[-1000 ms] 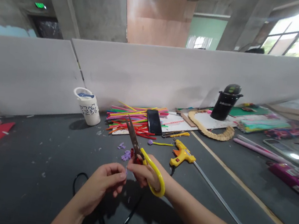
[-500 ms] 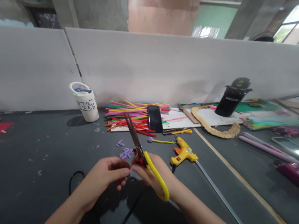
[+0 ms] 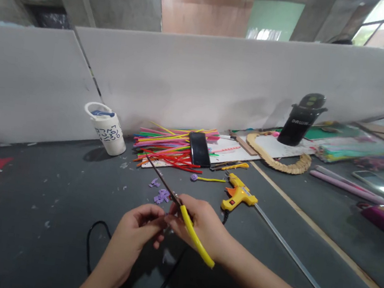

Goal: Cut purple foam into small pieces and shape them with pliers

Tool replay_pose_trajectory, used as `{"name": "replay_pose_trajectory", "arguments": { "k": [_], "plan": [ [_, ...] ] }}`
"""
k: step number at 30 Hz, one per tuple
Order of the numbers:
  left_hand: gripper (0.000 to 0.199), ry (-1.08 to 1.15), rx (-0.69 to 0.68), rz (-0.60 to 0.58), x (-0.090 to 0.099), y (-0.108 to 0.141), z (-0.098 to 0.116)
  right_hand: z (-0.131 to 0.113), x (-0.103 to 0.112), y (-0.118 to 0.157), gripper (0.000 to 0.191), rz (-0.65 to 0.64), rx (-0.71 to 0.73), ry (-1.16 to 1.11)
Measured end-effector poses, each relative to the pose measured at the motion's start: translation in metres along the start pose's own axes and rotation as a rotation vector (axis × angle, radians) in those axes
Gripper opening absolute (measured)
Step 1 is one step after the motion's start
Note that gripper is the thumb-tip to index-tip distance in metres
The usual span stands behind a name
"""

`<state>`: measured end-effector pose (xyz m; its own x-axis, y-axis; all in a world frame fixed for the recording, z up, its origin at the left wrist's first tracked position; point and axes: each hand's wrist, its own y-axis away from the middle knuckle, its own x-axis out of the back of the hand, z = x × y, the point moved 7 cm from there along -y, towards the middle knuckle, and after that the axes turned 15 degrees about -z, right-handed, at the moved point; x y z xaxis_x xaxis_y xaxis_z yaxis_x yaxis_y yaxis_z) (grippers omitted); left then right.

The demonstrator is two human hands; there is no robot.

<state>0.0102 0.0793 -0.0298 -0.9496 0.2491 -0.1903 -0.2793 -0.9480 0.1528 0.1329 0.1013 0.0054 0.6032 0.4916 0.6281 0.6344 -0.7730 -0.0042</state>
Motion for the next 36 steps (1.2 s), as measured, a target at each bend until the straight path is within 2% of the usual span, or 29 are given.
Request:
{"name": "replay_pose_trajectory", "arguments": {
  "k": [4, 8, 11, 15, 26, 36],
  "plan": [
    [0.011, 0.04, -0.1, 0.096, 0.013, 0.005, 0.008, 0.0, -0.001, 0.003, 0.032, -0.017, -0.055, 0.04],
    [0.008, 0.128, -0.215, 0.168, 0.018, 0.01, 0.02, -0.005, -0.009, 0.003, 0.044, -0.058, -0.071, 0.228],
    [0.014, 0.222, -0.279, 0.19, 0.019, 0.013, 0.026, -0.006, -0.017, 0.002, 0.052, -0.08, -0.068, 0.307],
    [0.015, 0.282, -0.326, 0.187, 0.02, 0.016, 0.03, -0.005, -0.02, 0.002, 0.053, -0.087, -0.08, 0.329],
    [0.01, 0.309, -0.339, 0.148, 0.019, 0.015, 0.029, -0.003, -0.022, 0.007, 0.052, -0.058, -0.101, 0.337],
    [0.018, 0.338, -0.296, 0.198, 0.02, 0.017, 0.027, -0.003, -0.026, 0.006, 0.053, -0.064, -0.117, 0.365]
  ]
}}
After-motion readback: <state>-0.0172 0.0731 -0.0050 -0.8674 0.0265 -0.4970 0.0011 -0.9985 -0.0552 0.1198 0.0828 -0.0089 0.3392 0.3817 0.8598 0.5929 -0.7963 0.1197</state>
